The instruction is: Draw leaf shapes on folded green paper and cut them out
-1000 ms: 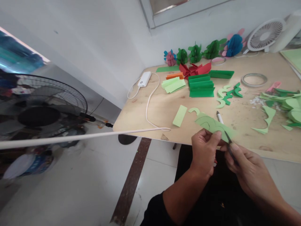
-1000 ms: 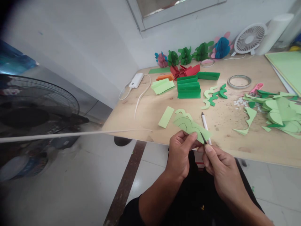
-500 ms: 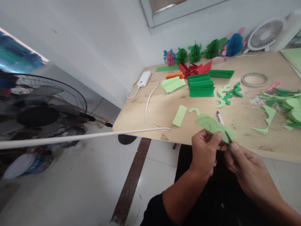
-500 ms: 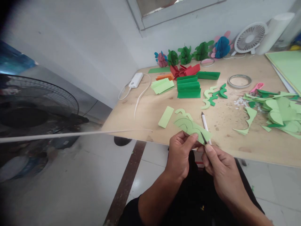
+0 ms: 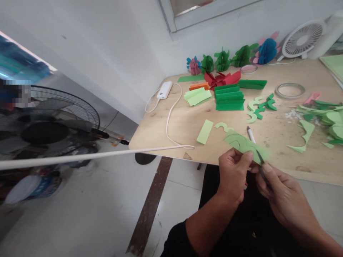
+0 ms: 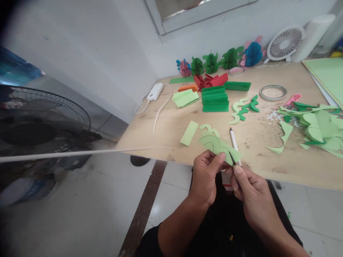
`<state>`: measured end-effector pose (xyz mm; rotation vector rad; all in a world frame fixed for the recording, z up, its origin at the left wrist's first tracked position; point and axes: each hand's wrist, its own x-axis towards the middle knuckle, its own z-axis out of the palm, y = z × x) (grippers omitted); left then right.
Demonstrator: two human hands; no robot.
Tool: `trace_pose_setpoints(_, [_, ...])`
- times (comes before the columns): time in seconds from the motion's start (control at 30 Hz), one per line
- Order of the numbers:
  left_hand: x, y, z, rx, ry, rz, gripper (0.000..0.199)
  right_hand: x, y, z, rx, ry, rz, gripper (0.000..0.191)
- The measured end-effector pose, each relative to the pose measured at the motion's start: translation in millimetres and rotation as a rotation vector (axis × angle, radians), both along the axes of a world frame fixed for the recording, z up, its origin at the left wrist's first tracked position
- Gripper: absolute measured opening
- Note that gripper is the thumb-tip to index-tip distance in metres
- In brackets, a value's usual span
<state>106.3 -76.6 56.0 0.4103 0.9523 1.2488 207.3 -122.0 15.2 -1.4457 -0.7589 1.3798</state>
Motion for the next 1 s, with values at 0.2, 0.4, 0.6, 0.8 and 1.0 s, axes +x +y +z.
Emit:
trace_pose_setpoints(0.2, [-1, 2, 0.2, -0.008, 0.008, 0.001, 0.036, 2, 0, -1.8, 0.017, -0.010, 0.011, 0.047])
trace_pose_setpoints(0.4, [0, 2, -0.6, 0.003, -0.016, 0.002, 0.033, 2, 1, 1.9, 0.040, -0.020, 0.032, 0.050])
trace_pose_setpoints(0.6, [-2, 2, -1.9, -0.008, 0.013, -0.013, 0.035, 0, 4, 8.6, 0.036, -0.030, 0.034, 0.053])
trace_pose_setpoints(0.8, [-1, 3, -1.6, -0.011, -0.003, -0.006, 0.036, 2, 2, 1.1, 0.029, -0.039, 0.035, 0.052])
trace_pose_setpoints(1.0, [-1, 2, -1.4, -0.009, -0.014, -0.003, 0.029, 3, 1, 0.3, 0.008, -0.033, 0.031, 0.053])
